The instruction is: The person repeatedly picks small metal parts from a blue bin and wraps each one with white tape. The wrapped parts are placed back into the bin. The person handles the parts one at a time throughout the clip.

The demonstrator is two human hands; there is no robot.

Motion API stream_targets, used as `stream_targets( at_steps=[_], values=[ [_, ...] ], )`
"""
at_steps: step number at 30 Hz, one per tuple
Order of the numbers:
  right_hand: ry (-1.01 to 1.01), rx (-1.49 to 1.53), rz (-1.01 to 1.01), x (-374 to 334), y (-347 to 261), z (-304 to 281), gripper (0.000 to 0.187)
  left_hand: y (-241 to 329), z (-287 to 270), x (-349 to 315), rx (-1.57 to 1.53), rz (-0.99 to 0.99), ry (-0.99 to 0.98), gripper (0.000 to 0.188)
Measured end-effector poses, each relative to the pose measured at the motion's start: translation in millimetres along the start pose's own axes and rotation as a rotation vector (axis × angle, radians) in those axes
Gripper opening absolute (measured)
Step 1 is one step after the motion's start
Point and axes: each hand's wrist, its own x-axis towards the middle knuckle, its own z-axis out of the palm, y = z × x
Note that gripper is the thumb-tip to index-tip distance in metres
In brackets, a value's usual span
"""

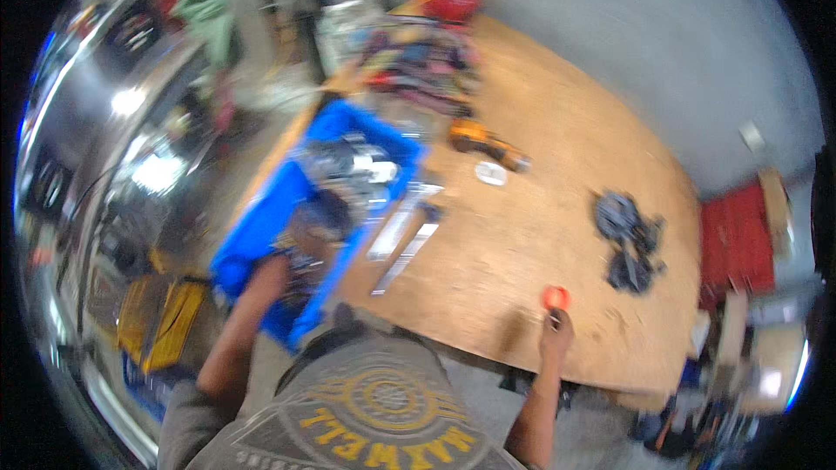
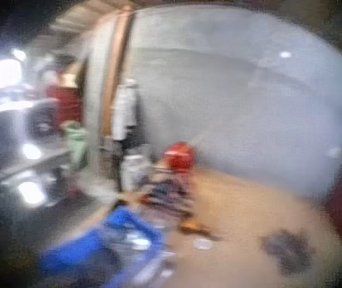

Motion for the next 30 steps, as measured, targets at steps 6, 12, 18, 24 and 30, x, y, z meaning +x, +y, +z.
stream_targets(
  at_steps=[6,12,18,24,30],
  values=[
    [0.033,-0.25,-0.032,38.8,66.8,-29.7,0.041,76.0,-66.3,-46.9,-0.352,0.024,0.403,0.014],
    [-0.052,-0.167,-0.151,72.8,32.5,1.2,0.038,169.5,-78.4,-66.9,-0.435,0.205,0.516,0.019],
    [-0.434,0.122,-0.469,90.4,-55.4,86.3,0.032,230.0,-30.7,-86.1,-0.658,0.193,0.268,0.024],
    [-0.334,-0.043,-0.521,157.5,-117.5,157.3,0.036,248.8,2.0,-99.3,-0.624,0.202,0.236,0.029],
    [-0.48,-0.339,-0.477,244.7,-131.3,192.9,0.044,252.1,15.0,-98.4,-1.124,0.159,0.054,0.023]
  ],
)
